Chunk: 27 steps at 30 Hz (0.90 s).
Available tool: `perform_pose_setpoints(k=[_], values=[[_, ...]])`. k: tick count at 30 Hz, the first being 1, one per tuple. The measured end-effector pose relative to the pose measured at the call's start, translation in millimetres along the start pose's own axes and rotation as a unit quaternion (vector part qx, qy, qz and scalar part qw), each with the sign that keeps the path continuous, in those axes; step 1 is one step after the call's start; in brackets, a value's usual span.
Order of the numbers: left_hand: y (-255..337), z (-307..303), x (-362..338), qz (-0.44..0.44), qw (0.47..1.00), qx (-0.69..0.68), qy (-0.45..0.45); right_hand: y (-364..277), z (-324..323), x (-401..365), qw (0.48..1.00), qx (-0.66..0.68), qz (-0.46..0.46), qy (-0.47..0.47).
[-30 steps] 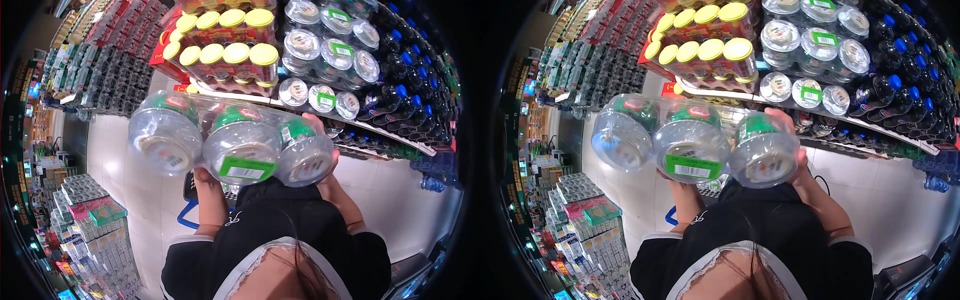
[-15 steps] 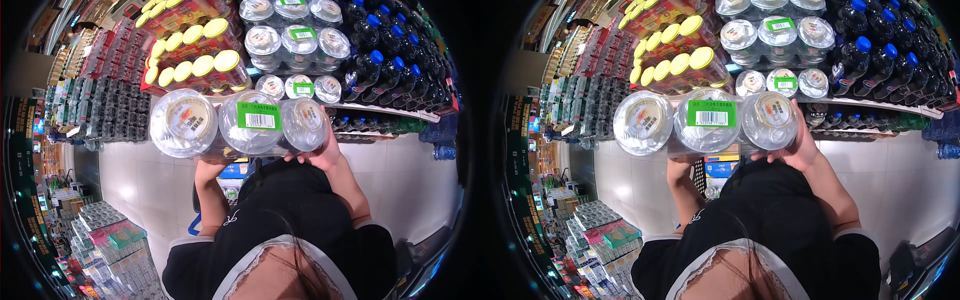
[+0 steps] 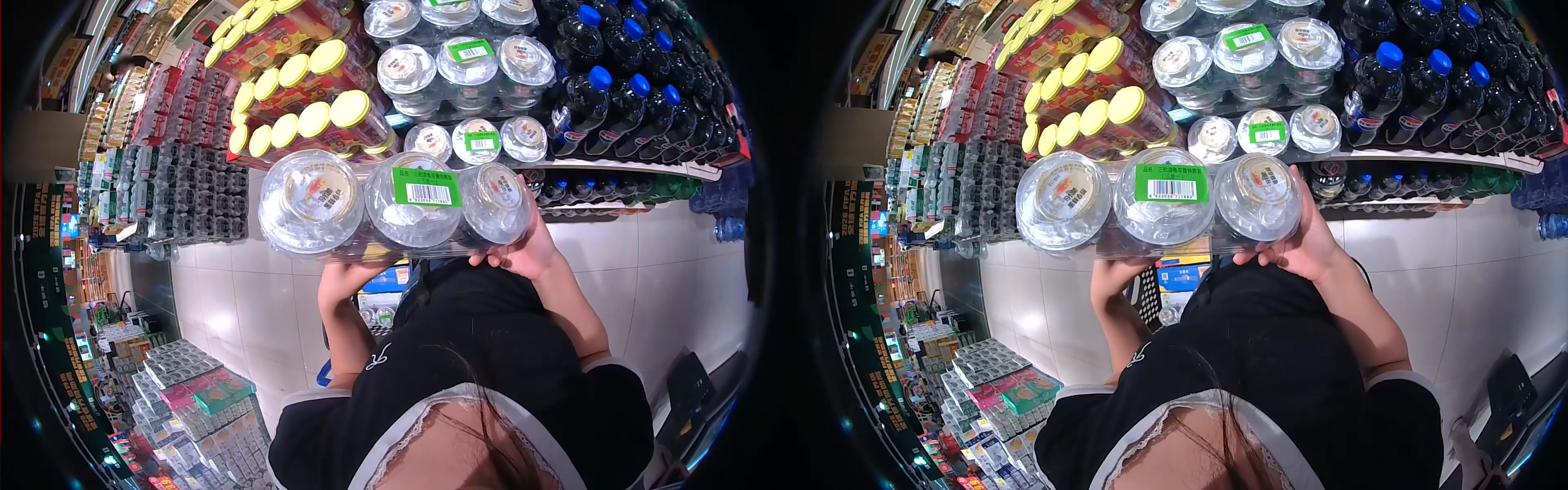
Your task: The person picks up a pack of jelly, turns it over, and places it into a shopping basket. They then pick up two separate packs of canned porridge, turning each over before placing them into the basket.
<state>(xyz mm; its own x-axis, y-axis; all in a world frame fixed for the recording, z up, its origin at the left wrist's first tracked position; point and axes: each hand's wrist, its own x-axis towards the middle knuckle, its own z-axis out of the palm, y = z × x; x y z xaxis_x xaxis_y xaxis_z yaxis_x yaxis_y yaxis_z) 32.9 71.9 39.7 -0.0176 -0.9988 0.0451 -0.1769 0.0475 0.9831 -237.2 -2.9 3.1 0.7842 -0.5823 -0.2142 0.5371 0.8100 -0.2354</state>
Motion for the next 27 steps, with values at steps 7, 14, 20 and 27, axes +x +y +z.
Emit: perform_pose_setpoints(k=[7, 14, 20, 27], values=[[3.8, 7.7, 3.8, 0.016, 0.996, -0.077, 0.043, 9.3, -20.5, 1.0, 0.993, 0.093, 0.067, -0.021], [1.4, 15.5, 2.4, 0.062, 0.992, 0.015, 0.108, 12.1, -15.8, -0.7, 0.993, 0.097, 0.062, 0.022], [-10.9, 9.5, -2.8, 0.038, 0.989, -0.05, 0.136, 11.3, -13.1, 0.5, 0.997, 0.057, 0.055, 0.016], [-18.9, 12.2, -6.2, 0.051, 0.983, -0.012, 0.179, 11.6, -7.7, 0.3, 0.997, 0.058, 0.054, 0.022]])
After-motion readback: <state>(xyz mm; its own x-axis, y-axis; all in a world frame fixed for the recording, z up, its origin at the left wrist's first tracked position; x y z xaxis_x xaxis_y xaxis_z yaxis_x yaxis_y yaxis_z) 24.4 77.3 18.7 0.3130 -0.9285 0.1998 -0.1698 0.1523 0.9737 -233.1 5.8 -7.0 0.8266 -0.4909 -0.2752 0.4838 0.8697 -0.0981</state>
